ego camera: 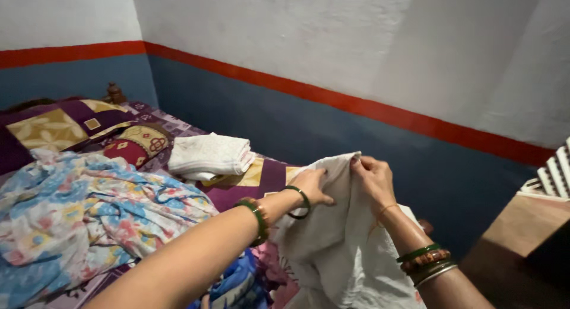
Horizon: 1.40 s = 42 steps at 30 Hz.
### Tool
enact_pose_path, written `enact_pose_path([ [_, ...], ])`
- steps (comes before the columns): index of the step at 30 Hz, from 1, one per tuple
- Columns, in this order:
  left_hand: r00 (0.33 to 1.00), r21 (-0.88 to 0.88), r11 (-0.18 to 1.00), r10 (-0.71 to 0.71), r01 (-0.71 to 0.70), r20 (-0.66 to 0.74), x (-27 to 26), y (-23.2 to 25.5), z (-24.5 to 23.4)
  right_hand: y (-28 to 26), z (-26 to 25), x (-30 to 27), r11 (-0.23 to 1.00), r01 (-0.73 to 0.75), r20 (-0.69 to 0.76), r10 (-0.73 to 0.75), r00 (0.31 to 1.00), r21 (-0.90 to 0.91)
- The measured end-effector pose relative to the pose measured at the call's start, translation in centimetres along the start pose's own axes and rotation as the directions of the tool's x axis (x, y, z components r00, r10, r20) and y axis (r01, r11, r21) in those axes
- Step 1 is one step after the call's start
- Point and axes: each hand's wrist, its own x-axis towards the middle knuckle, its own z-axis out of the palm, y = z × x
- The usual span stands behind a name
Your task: The person folds towels and large white bed linens on a bed, smoothing and aligning each piece by hand, then stacks the folded items together on the bed. The clip starts with a folded stack already present and ends with the folded linens laid on the bed.
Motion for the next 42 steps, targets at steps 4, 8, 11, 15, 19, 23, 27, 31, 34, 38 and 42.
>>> enact_pose_path([
  [4, 0.996, -0.010, 0.999, -0.045, 0.044, -0.078, 2.4, 3.8, -2.0, -3.4, -1.7, 1.3, 0.997, 0.031, 0.010, -0.032, 0.999, 0.064],
  [8, 0.999, 0.086, 0.995, -0.047, 0.046, 0.015, 6.4, 5.8, -3.9, -4.6, -5.1, 2.5, 0.992, -0.098, -0.054, 0.094, 0.994, -0.076],
  [11, 0.994, -0.034, 0.998, -0.051, 0.054, 0.092, 8.5, 4.8, -5.7, -5.7, -6.9, 3.4, 0.994, 0.030, -0.012, -0.031, 0.999, -0.104],
  [15, 0.999, -0.056, 0.998, 0.000, -0.002, -0.033, 12.9, 0.7, -8.2, -6.7, -6.4, 6.2, 0.971, -0.014, 0.016, 0.018, 1.000, -0.238],
  [19, 0.959, -0.242, 0.956, -0.212, 0.164, -0.189, 16.9, -6.6, -9.0, -6.9, -2.4, 10.3, 0.943, -0.106, 0.026, 0.120, 0.992, -0.315],
  [23, 0.830, -0.476, 0.821, -0.482, 0.315, -0.282, 19.2, -15.2, -8.4, -6.3, 2.8, 14.6, 0.931, -0.104, 0.085, 0.142, 0.986, -0.350],
  [27, 0.810, -0.578, 0.766, -0.513, 0.282, -0.285, 20.9, -21.6, -5.6, -3.6, 6.7, 18.8, 0.882, -0.041, 0.201, 0.152, 0.968, -0.469],
  [31, 0.853, -0.649, 0.721, -0.478, 0.244, -0.211, 23.3, -23.7, -2.4, -0.4, 9.5, 22.8, 0.792, -0.122, 0.234, 0.319, 0.919, -0.599],
  [34, 0.887, -0.670, 0.715, -0.423, 0.202, -0.184, 25.5, -22.4, -2.2, 1.3, 10.2, 24.3, 0.692, -0.133, 0.247, 0.421, 0.873, -0.709],
  [38, 0.942, -0.698, 0.698, -0.320, 0.162, -0.101, 28.1, -18.7, -4.5, 2.1, 8.9, 25.0, 0.464, -0.043, 0.302, 0.641, 0.706, -0.885],
  [42, 0.969, -0.597, 0.800, -0.187, 0.054, -0.163, 27.1, -16.0, -6.4, -0.1, 8.6, 23.4, 0.629, -0.187, 0.281, 0.567, 0.775, -0.755],
])
